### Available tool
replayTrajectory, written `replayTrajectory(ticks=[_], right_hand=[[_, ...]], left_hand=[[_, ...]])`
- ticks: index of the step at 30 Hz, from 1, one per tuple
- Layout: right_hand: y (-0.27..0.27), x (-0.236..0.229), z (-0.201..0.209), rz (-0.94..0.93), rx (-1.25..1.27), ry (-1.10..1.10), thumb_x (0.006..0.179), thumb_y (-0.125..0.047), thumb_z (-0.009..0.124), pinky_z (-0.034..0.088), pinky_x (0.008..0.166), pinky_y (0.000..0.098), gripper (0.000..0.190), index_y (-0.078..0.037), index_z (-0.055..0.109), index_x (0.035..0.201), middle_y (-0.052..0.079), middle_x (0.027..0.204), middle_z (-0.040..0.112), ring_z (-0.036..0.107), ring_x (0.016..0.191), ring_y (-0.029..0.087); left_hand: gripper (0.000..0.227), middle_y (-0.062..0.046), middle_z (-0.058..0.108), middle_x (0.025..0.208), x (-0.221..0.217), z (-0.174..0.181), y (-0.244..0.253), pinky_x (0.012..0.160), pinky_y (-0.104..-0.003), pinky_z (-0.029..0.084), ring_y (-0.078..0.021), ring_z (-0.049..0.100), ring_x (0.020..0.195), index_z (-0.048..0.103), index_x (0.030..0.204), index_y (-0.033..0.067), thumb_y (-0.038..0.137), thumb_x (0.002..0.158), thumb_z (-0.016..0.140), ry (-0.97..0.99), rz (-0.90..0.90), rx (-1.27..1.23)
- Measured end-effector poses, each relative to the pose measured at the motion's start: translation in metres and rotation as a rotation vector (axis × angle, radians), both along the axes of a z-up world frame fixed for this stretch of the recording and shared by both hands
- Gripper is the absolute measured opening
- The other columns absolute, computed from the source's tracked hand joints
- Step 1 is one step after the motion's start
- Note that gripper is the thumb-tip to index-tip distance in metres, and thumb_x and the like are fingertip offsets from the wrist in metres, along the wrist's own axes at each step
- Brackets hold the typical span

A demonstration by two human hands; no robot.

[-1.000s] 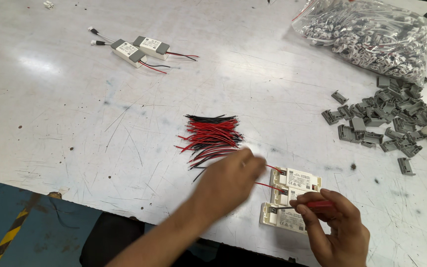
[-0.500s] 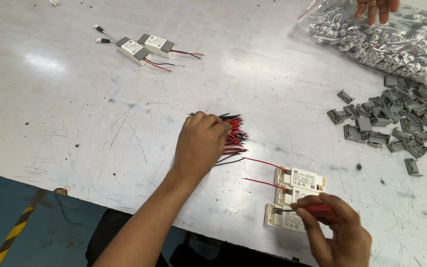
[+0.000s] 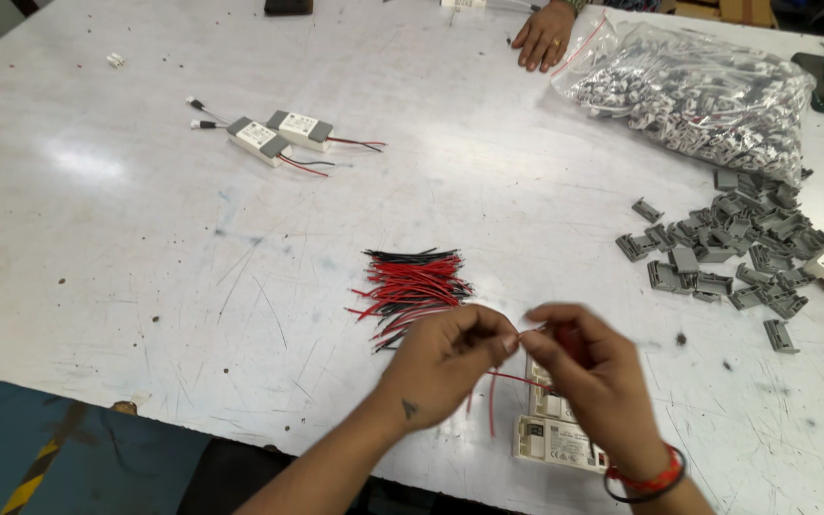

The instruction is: The person assembles small white electrical components by inserting red and black wires into terminal blocks and securing them with a screwdriver. They then attach gray plastic clips to the components and place them on the table. The process is repeated for multiple units.

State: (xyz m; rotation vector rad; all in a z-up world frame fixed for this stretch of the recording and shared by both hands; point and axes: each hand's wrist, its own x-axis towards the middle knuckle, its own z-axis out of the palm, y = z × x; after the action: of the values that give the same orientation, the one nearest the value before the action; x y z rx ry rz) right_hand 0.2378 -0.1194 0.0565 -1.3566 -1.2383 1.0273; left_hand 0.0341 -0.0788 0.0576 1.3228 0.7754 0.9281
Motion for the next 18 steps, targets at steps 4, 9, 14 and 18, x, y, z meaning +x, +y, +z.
replayTrajectory(ticks=[4,9,14,18], right_hand=[[0.0,-0.022,-0.003,-0.009,0.048,-0.022,0.099,-0.008,0.069,0.031,0.046,0.0226,0.011,0.002,0.073,0.094,0.001,0.064,0.049,0.038,0.054,0.005],[-0.006,-0.04,0.012,0.116,0.202,0.143,0.1,-0.004,0.059,0.035,0.047,0.0229,0.012,0.002,0.061,0.089,0.002,0.079,0.054,0.043,0.057,0.005],[-0.007,-0.052,0.031,0.234,0.194,0.5,0.101,0.0,0.051,0.035,0.046,0.0242,0.012,0.003,0.055,0.091,0.004,0.081,0.05,0.044,0.058,0.008],[0.006,-0.063,0.036,0.191,0.175,0.167,0.102,-0.006,0.056,0.032,0.047,0.0252,0.015,0.004,0.063,0.093,0.002,0.072,0.049,0.039,0.056,0.007]], left_hand=[[0.018,-0.002,0.07,0.084,-0.005,0.014,-0.001,0.068,-0.024,0.053,-0.0068,0.062,0.077,0.071,0.099,0.0021,0.02,0.099,0.068,0.034,0.054,-0.036],[0.013,-0.006,0.07,0.086,-0.022,0.045,-0.003,0.063,-0.028,0.053,-0.0109,0.063,0.072,0.069,0.097,0.0021,0.015,0.097,0.067,0.204,0.244,0.361],[0.01,-0.006,0.07,0.09,-0.038,0.063,-0.006,0.066,-0.028,0.055,-0.0157,0.068,0.075,0.068,0.1,0.004,0.014,0.099,0.067,0.157,0.326,0.665],[0.011,-0.007,0.071,0.087,-0.043,0.055,0.0,0.062,-0.035,0.053,-0.0218,0.067,0.073,0.071,0.101,0.0064,0.016,0.1,0.066,0.528,0.477,0.945]])
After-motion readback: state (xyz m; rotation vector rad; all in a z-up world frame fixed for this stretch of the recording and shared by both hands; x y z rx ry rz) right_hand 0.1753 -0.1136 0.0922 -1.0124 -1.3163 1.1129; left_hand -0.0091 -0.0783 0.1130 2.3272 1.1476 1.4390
